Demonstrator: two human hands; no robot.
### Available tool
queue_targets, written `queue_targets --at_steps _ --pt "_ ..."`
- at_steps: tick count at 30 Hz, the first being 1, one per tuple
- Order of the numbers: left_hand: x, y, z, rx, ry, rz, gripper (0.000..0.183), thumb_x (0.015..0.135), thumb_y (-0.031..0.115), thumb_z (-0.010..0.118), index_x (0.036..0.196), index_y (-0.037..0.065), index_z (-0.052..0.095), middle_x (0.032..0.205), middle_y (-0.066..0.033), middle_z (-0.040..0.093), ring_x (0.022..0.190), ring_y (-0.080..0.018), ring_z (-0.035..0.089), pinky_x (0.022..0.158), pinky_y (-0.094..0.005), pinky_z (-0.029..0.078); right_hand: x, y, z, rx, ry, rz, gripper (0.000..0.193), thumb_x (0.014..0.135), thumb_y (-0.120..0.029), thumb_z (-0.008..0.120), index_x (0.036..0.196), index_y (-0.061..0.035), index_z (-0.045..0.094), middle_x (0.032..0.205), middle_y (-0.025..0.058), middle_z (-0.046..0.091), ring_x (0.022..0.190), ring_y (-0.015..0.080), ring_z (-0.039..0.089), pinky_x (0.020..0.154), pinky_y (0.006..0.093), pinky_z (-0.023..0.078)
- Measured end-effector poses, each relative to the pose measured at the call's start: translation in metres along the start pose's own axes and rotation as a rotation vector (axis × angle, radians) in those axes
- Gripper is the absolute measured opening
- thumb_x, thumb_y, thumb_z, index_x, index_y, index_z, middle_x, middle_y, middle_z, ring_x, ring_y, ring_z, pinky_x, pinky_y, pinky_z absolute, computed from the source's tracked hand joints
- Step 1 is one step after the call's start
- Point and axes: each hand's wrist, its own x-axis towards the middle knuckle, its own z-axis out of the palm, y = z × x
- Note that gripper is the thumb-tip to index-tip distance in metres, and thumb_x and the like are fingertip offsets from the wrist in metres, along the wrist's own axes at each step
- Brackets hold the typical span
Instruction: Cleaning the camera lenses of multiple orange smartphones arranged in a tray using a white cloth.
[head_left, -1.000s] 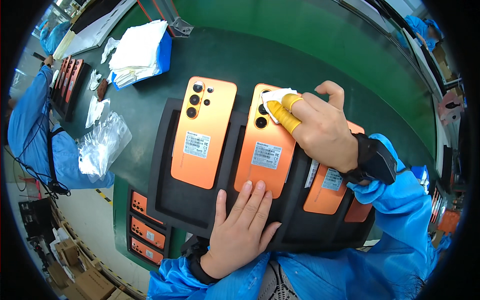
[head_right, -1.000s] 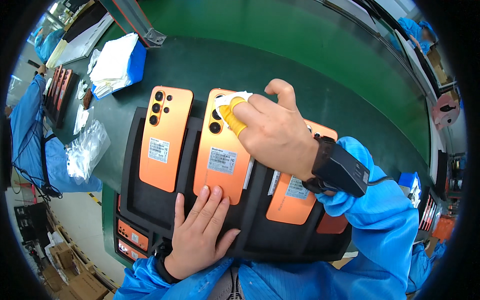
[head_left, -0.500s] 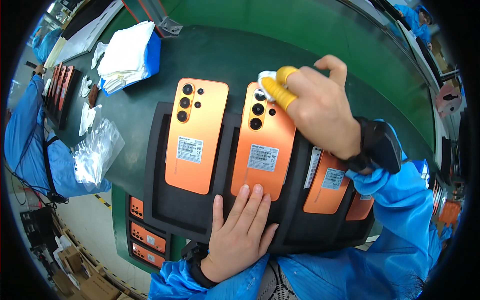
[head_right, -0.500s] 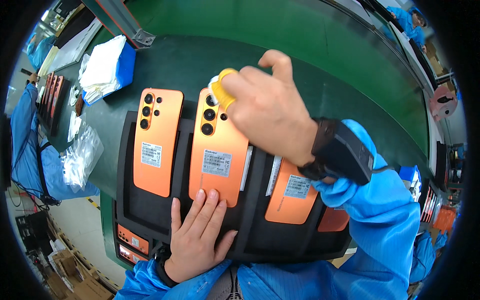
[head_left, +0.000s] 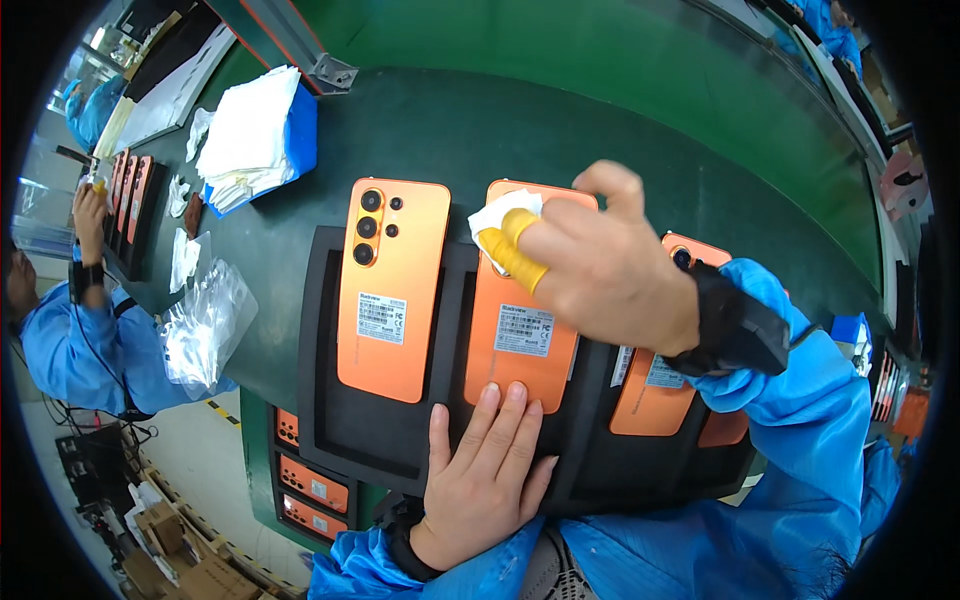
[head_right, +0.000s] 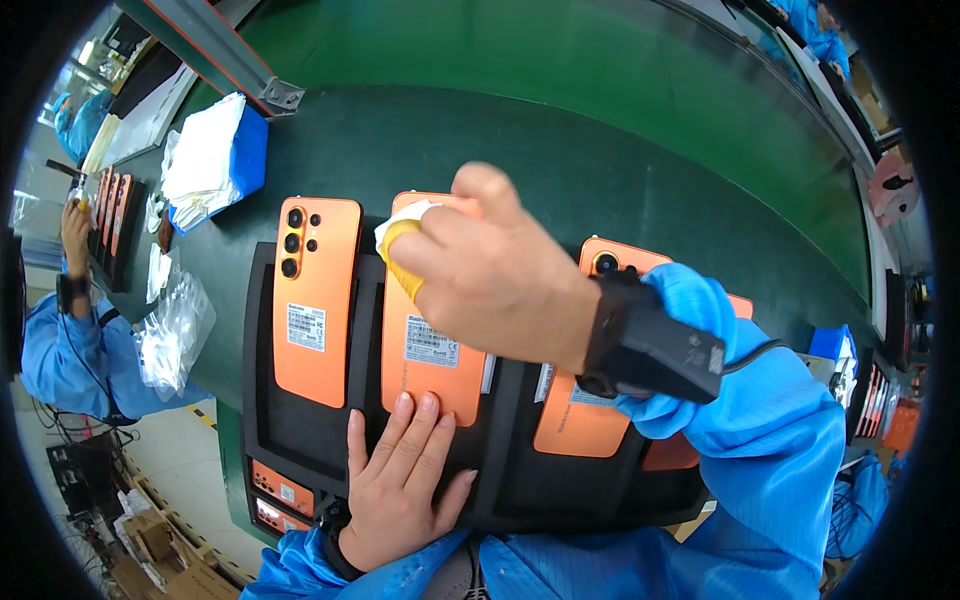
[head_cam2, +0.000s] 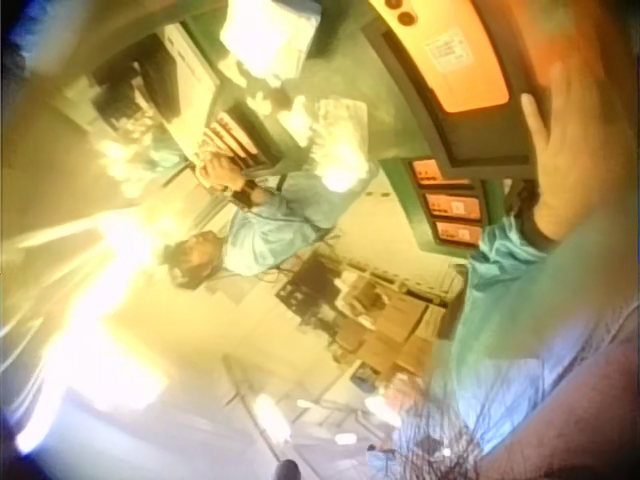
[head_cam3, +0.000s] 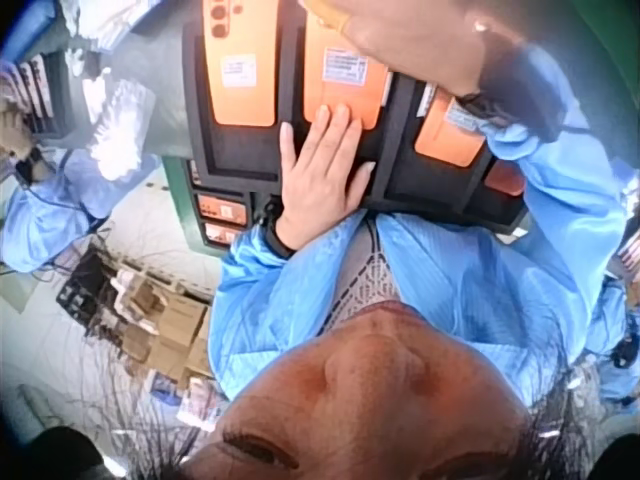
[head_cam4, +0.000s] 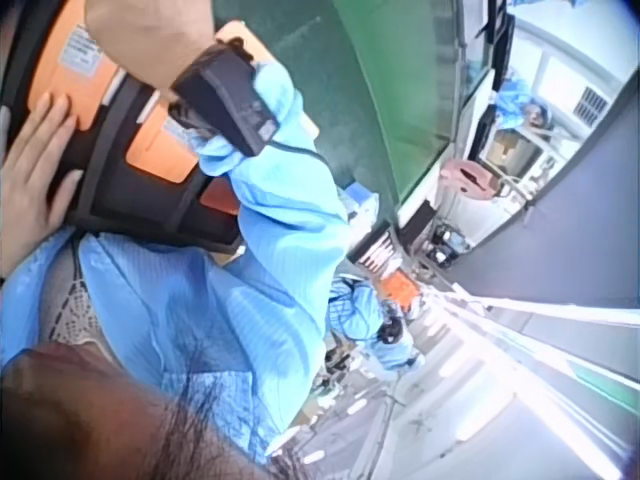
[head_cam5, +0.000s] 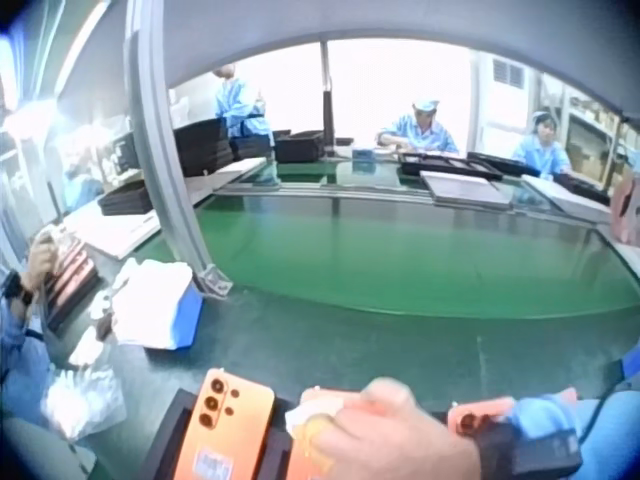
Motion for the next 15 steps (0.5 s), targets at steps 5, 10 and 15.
queue_targets --at_steps 5,10,15 --pt "0.001 -0.001 0.001 -0.002 0.008 0.004 0.053 0.081 0.029 0.068 0.128 0.006 0.059 0.138 -0.0139 0.052 0.133 -0.0286 0.044 0.113 -0.0566 0.014 -0.006 0.007 -0.007 0.004 0.015 0.094 0.011 0.073 -0.01 0.068 0.082 -0.0065 0.073 0.079 -0.001 0.055 0.075 0.0152 0.055 0.088 0.0457 0.033" --pt "0.001 -0.002 -0.001 0.002 -0.001 -0.012 0.053 0.082 0.029 0.068 0.128 0.006 0.058 0.137 -0.0138 0.052 0.133 -0.0283 0.044 0.113 -0.056 0.014 -0.015 -0.019 -0.022 0.058 -0.15 0.243 0.015 0.071 -0.009 0.069 0.085 -0.0056 0.073 0.083 -0.001 0.057 0.075 0.0138 0.055 0.087 0.0443 0.033" --pt "0.001 0.001 0.001 0.023 0.006 0.006 0.053 0.081 0.029 0.068 0.128 0.006 0.058 0.137 -0.0134 0.052 0.133 -0.0282 0.044 0.114 -0.0544 0.014 -0.017 -0.03 -0.017 0.138 -0.01 0.198 0.003 0.063 -0.011 0.067 0.061 -0.0093 0.068 0.077 -0.0023 0.048 0.08 0.0149 0.055 0.089 0.0415 0.034"
